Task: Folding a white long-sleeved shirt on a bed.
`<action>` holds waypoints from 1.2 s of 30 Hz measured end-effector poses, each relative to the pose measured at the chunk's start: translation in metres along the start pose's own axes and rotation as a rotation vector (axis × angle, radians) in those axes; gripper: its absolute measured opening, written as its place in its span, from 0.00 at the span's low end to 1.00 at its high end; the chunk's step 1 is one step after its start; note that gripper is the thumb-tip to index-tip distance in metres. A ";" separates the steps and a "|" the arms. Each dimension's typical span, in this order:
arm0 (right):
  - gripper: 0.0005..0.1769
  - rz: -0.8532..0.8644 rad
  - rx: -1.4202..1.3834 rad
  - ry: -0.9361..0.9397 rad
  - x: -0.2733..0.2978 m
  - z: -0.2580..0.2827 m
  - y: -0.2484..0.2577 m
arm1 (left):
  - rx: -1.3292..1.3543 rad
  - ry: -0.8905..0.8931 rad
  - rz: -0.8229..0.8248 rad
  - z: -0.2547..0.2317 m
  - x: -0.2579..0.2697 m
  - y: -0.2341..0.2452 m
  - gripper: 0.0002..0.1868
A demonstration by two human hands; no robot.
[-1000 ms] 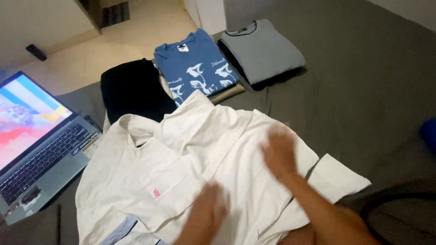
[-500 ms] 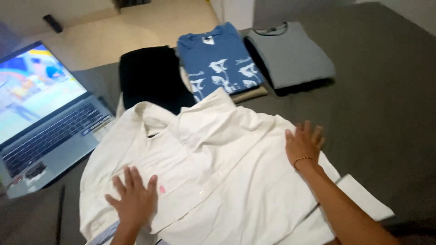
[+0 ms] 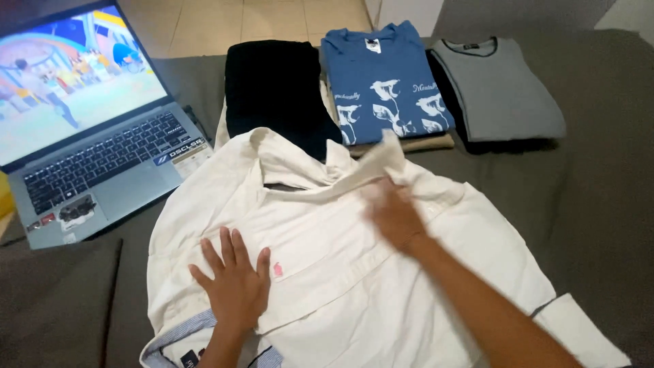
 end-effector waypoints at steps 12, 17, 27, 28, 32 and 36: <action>0.41 0.506 -0.026 0.058 0.006 0.113 0.040 | 0.015 -0.005 -0.007 0.006 -0.009 -0.002 0.43; 0.40 0.437 0.054 -0.455 0.007 -0.010 0.046 | 0.080 -0.080 -0.096 0.049 -0.017 0.019 0.41; 0.45 -0.206 0.612 0.001 -0.061 -0.027 0.112 | 0.292 0.824 0.309 0.146 -0.025 0.049 0.43; 0.30 0.146 0.620 -0.157 -0.064 -0.045 0.097 | 0.423 0.824 0.415 0.156 -0.024 0.036 0.37; 0.16 0.507 0.620 -0.443 -0.039 -0.086 0.129 | 1.073 1.008 0.619 0.177 -0.019 0.040 0.32; 0.16 0.331 0.366 -0.749 -0.002 -0.134 0.194 | 1.297 0.904 0.707 0.167 -0.055 0.065 0.32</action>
Point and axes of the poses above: each hand's wrist, its own x-axis away from the middle knuckle, its own y-axis out of the back of the hand, z = x × y, the point moved 8 cm from there along -x, towards the middle knuckle, and after that the axes turned 6 degrees about x, right-handed, at the moved point
